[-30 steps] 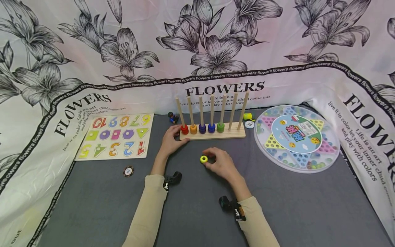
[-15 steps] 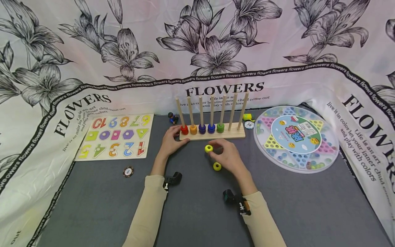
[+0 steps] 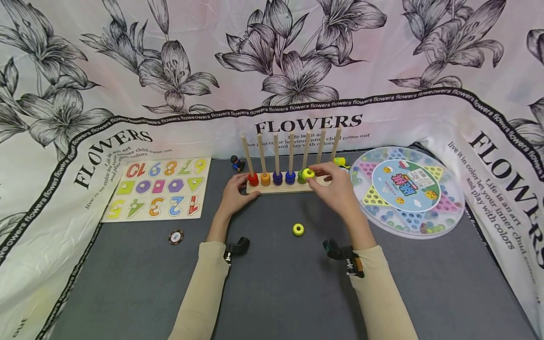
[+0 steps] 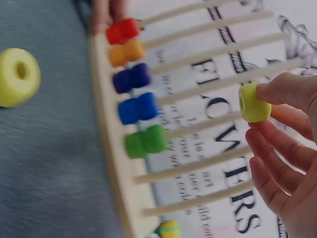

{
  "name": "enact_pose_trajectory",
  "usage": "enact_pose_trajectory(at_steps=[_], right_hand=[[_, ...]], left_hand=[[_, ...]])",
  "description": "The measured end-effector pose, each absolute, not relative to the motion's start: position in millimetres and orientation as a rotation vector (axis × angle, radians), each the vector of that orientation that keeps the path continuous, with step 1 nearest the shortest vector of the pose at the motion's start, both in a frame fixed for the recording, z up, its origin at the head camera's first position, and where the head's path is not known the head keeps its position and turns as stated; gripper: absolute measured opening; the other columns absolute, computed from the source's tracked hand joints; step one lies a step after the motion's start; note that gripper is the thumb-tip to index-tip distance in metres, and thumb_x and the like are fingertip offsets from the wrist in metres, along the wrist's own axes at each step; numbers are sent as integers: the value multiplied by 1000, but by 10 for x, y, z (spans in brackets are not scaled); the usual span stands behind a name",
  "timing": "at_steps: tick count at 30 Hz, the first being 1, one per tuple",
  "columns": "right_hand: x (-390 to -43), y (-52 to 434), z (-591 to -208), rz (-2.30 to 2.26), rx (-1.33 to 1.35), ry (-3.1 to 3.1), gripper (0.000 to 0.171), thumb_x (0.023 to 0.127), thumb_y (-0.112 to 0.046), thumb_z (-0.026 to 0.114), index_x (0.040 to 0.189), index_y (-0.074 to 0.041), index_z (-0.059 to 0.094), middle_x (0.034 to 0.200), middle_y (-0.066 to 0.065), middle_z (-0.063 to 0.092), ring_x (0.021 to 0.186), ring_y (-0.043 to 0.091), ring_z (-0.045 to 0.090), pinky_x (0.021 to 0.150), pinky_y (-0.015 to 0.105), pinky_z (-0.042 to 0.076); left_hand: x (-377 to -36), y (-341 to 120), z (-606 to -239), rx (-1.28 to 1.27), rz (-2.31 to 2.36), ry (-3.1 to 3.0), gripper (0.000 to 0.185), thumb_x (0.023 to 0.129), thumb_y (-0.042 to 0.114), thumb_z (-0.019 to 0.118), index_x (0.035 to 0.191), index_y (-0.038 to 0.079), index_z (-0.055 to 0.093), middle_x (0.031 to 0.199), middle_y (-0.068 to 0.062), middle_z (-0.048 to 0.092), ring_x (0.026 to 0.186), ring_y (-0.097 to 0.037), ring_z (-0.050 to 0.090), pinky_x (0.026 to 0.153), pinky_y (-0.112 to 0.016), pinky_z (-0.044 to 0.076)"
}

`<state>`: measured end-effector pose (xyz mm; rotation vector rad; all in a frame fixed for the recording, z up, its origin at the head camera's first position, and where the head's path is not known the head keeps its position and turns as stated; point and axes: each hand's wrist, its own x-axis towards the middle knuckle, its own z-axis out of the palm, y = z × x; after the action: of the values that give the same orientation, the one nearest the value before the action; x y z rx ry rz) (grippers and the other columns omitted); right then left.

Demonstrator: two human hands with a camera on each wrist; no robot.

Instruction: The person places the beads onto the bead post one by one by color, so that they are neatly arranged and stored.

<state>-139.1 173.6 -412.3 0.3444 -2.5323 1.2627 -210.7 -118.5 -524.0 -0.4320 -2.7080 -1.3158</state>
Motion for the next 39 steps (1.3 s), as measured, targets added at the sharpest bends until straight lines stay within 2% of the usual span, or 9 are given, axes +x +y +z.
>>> enact_pose_trajectory(at_steps=[3, 9, 12, 17, 21, 28, 31, 35, 39], right_hand=[[-1425, 1800, -4003, 1232, 333, -2503, 29, 88, -6, 72, 116, 4, 68, 107, 20, 66, 96, 34, 63, 80, 44, 51], [-1484, 1884, -3764, 1192, 304, -2437, 28, 89, -7, 72, 115, 4, 70, 107, 19, 67, 94, 29, 64, 78, 26, 48], [-1540, 1900, -3653, 1193, 288, -2384, 28, 89, -8, 72, 115, 2, 71, 109, 17, 68, 92, 18, 64, 77, 17, 48], [-1632, 1910, -3512, 1194, 271, -2262, 27, 88, -6, 71, 114, 2, 72, 106, 16, 67, 85, -4, 59, 74, 10, 48], [-1703, 1899, -3436, 1174, 243, -2207, 27, 88, -7, 71, 113, 3, 72, 102, 17, 66, 82, -10, 57, 72, 9, 47], [-1780, 1884, -3394, 1132, 193, -2222, 28, 87, -8, 71, 113, 3, 72, 102, 17, 66, 77, -12, 54, 68, 8, 45], [-1787, 1872, -3385, 1105, 174, -2250, 28, 87, -10, 72, 113, 2, 72, 103, 16, 66, 74, -10, 53, 66, 11, 43], [-1784, 1852, -3381, 1061, 177, -2321, 28, 89, -14, 71, 113, 1, 73, 103, 17, 67, 73, 1, 55, 65, 16, 40], [-1781, 1846, -3402, 1061, 195, -2341, 27, 89, -14, 71, 111, 2, 73, 100, 17, 67, 75, 14, 58, 64, 12, 39]], left_hand=[[-2098, -1188, -5233, -429, -1316, -2711, 66, 83, 26, 81, 138, -1, 56, 139, -16, 51, 121, -31, 50, 99, -36, 49], [-2087, -1192, -5227, -431, -1315, -2710, 66, 83, 25, 81, 138, -2, 56, 139, -17, 51, 121, -31, 50, 98, -37, 49], [-2084, -1190, -5225, -417, -1306, -2723, 66, 83, 26, 81, 138, -1, 56, 139, -16, 52, 121, -31, 50, 98, -36, 49], [-2084, -1187, -5237, -389, -1293, -2753, 68, 83, 28, 81, 140, 2, 55, 140, -14, 52, 120, -29, 50, 98, -35, 49], [-2087, -1189, -5258, -415, -1319, -2721, 68, 83, 28, 81, 140, 0, 55, 139, -16, 51, 120, -31, 51, 98, -37, 49], [-2070, -1197, -5255, -474, -1336, -2640, 70, 84, 42, 77, 137, -1, 58, 134, -16, 54, 114, -31, 52, 95, -33, 51], [-2077, -1193, -5240, -469, -1336, -2655, 69, 84, 38, 78, 137, -1, 57, 135, -17, 54, 115, -32, 52, 96, -35, 51], [-2095, -1187, -5220, -435, -1327, -2705, 68, 83, 27, 81, 139, -1, 55, 138, -17, 52, 118, -32, 51, 97, -37, 50], [-2101, -1188, -5208, -400, -1314, -2745, 68, 84, 27, 81, 141, 1, 54, 139, -14, 51, 120, -29, 50, 99, -34, 49]])
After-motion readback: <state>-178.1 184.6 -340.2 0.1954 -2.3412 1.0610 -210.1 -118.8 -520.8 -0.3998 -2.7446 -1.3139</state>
